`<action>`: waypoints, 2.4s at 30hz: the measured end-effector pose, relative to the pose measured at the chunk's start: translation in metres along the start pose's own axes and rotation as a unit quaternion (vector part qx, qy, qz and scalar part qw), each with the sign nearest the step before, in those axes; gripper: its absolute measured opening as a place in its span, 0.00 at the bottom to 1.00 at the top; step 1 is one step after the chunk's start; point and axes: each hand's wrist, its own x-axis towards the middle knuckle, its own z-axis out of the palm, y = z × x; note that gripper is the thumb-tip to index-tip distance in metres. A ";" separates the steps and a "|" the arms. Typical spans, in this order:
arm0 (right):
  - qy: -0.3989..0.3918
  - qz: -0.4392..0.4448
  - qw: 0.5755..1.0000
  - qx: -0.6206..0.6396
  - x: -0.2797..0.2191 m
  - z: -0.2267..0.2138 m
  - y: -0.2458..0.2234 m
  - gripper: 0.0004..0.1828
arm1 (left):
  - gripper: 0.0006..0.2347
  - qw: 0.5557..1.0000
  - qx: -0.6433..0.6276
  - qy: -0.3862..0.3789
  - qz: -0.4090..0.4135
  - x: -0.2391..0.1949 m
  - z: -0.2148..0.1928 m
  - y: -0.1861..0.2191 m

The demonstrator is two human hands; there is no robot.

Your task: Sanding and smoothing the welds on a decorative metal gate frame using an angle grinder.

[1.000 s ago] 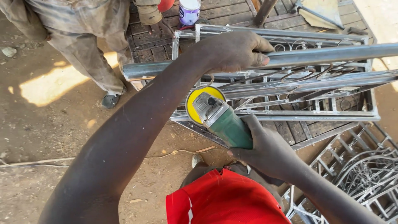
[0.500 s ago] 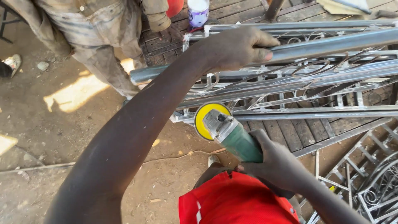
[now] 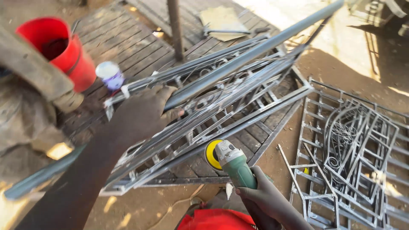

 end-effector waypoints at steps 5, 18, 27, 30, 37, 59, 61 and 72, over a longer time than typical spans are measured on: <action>0.032 -0.011 0.992 0.122 0.011 -0.017 0.037 0.22 | 0.28 0.999 -0.007 -0.038 -0.034 0.049 -0.009 0.059; 0.066 0.048 0.971 0.222 0.002 -0.106 0.051 0.24 | 0.27 0.991 -0.082 -0.093 -0.056 0.171 -0.020 0.167; 0.056 0.060 0.919 0.385 0.049 -0.153 0.115 0.33 | 0.24 0.943 -0.203 -0.238 -0.111 0.219 -0.026 0.234; 0.032 0.057 0.915 0.398 0.053 -0.172 0.120 0.35 | 0.09 0.880 -0.372 -0.273 -0.111 0.214 -0.011 0.232; 0.048 0.098 0.975 0.195 0.061 -0.214 0.122 0.23 | 0.39 0.925 -0.211 -0.244 -0.202 0.171 -0.020 0.266; -0.033 0.084 0.969 0.230 0.102 -0.223 0.069 0.21 | 0.10 0.854 -0.307 0.010 -0.420 -0.069 -0.035 0.154; -0.041 0.077 0.973 0.215 0.103 -0.218 0.063 0.19 | 0.13 0.794 -0.349 0.032 -0.497 -0.110 -0.015 0.146; -0.122 -0.008 0.986 0.113 0.135 -0.188 0.026 0.17 | 0.07 0.555 -0.686 0.313 -0.352 -0.513 0.297 -0.021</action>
